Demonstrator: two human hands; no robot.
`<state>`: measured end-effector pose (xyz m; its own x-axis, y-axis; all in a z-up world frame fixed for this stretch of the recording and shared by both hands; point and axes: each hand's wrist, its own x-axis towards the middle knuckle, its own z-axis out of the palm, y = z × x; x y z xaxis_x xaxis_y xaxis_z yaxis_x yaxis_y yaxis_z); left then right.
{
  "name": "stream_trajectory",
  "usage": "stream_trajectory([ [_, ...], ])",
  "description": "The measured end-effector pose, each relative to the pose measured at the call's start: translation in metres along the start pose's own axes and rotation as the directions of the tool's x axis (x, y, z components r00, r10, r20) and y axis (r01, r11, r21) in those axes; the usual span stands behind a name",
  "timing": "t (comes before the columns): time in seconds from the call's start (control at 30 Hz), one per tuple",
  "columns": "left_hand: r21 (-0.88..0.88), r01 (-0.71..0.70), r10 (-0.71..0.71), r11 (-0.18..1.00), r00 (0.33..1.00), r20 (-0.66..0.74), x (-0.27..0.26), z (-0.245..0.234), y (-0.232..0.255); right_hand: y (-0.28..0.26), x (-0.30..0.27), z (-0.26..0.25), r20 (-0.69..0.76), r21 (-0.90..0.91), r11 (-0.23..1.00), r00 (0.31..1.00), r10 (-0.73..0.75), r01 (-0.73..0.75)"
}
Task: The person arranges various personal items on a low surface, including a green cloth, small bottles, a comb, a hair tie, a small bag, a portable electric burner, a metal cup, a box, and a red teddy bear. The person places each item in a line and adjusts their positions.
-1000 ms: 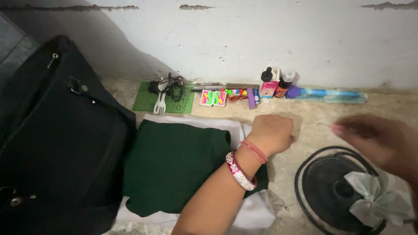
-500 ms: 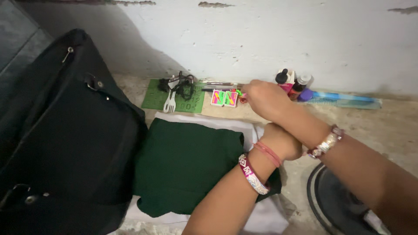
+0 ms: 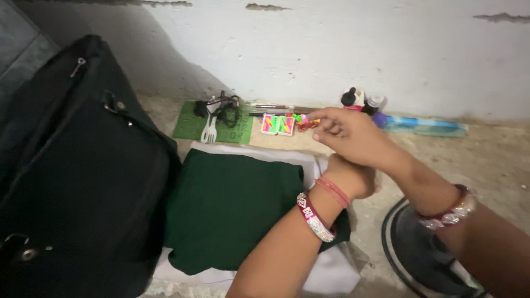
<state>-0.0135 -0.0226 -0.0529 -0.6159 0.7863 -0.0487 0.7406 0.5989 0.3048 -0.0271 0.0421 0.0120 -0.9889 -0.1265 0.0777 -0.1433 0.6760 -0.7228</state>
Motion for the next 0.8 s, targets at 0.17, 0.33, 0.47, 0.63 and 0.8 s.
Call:
stream_trajectory([
  [0.17,-0.121,-0.032,0.014,0.992,0.989,-0.148,0.002,-0.003,0.004,0.020,-0.053,-0.033,-0.014,0.381,0.924,1.000,-0.005,0.010],
  [0.33,-0.085,-0.027,0.036,0.996,0.993,0.111,0.001,-0.016,0.012,0.043,-0.111,-0.068,-0.026,0.249,0.950,0.980,0.198,-0.186],
  [0.47,-0.104,-0.082,0.088,0.991,0.995,0.056,-0.002,-0.022,0.015,0.067,-0.150,-0.096,-0.010,0.151,0.949,0.960,0.280,-0.276],
  [0.63,-0.158,-0.091,0.080,0.983,0.994,-0.075,-0.001,-0.023,0.013,0.082,-0.184,-0.118,0.131,0.016,0.922,0.915,0.382,-0.387],
  [0.8,-0.146,-0.102,0.086,0.984,0.990,-0.112,0.000,-0.027,0.018,0.082,-0.199,-0.130,0.063,-0.160,0.823,0.826,0.560,-0.545],
])
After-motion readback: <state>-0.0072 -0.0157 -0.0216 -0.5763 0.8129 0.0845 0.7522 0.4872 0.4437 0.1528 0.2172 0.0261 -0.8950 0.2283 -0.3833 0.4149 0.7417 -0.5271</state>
